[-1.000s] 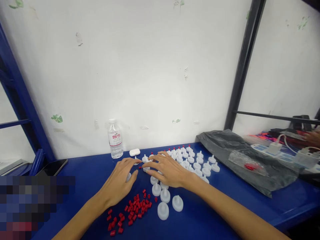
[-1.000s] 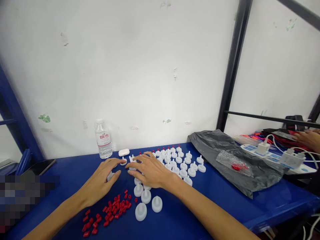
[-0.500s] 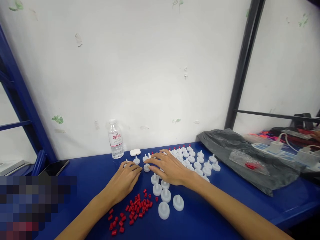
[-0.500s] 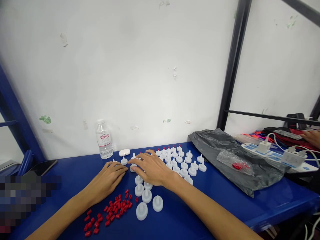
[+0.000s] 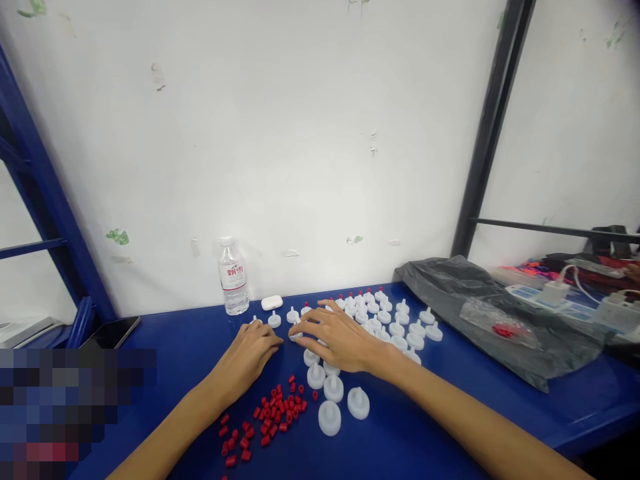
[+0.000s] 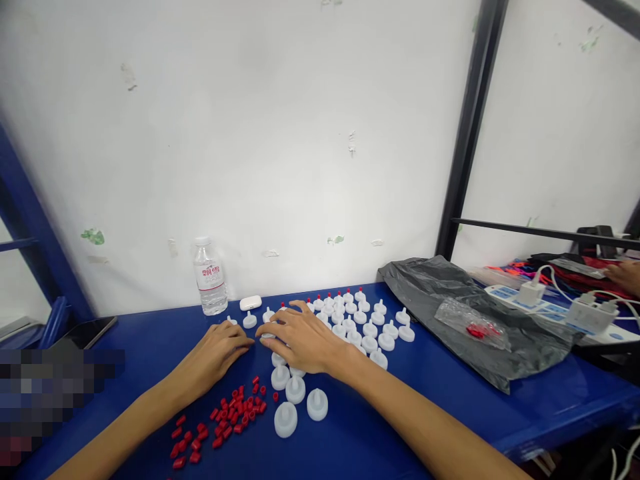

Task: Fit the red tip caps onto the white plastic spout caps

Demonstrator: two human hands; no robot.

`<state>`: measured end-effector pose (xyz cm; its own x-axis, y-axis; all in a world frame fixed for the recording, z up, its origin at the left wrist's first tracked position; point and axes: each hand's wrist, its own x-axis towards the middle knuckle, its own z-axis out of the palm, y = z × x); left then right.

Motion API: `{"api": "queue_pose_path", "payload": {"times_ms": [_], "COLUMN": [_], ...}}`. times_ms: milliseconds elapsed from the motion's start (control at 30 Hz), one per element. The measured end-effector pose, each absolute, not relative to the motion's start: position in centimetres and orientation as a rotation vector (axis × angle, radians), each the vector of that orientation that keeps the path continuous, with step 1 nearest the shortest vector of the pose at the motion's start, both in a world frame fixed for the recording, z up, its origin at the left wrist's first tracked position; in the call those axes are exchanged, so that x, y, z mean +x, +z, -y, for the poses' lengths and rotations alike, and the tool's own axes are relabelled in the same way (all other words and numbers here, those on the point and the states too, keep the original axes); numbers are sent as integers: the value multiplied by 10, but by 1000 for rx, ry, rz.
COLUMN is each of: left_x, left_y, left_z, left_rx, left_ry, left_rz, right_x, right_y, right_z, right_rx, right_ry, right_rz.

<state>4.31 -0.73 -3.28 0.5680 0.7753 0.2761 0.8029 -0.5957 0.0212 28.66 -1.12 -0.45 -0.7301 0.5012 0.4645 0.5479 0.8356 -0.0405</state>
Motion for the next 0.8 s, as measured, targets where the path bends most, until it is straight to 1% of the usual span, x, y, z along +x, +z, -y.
{"api": "queue_pose_path", "payload": {"times_ms": [233, 600, 800], "left_x": [43, 40, 43], "left_y": [-31, -31, -27], "left_z": [9, 11, 12], "left_rx": [-2686, -2709, -2655], "left_ry": [-457, -533, -607], "left_rz": [1419, 1387, 1438], "right_x": [286, 286, 286], "right_y": [-7, -5, -5], "right_z": [10, 12, 10], "right_rx": [-744, -741, -685], "right_ry": [-147, -151, -232], "right_rz": [2567, 2583, 2606]}}
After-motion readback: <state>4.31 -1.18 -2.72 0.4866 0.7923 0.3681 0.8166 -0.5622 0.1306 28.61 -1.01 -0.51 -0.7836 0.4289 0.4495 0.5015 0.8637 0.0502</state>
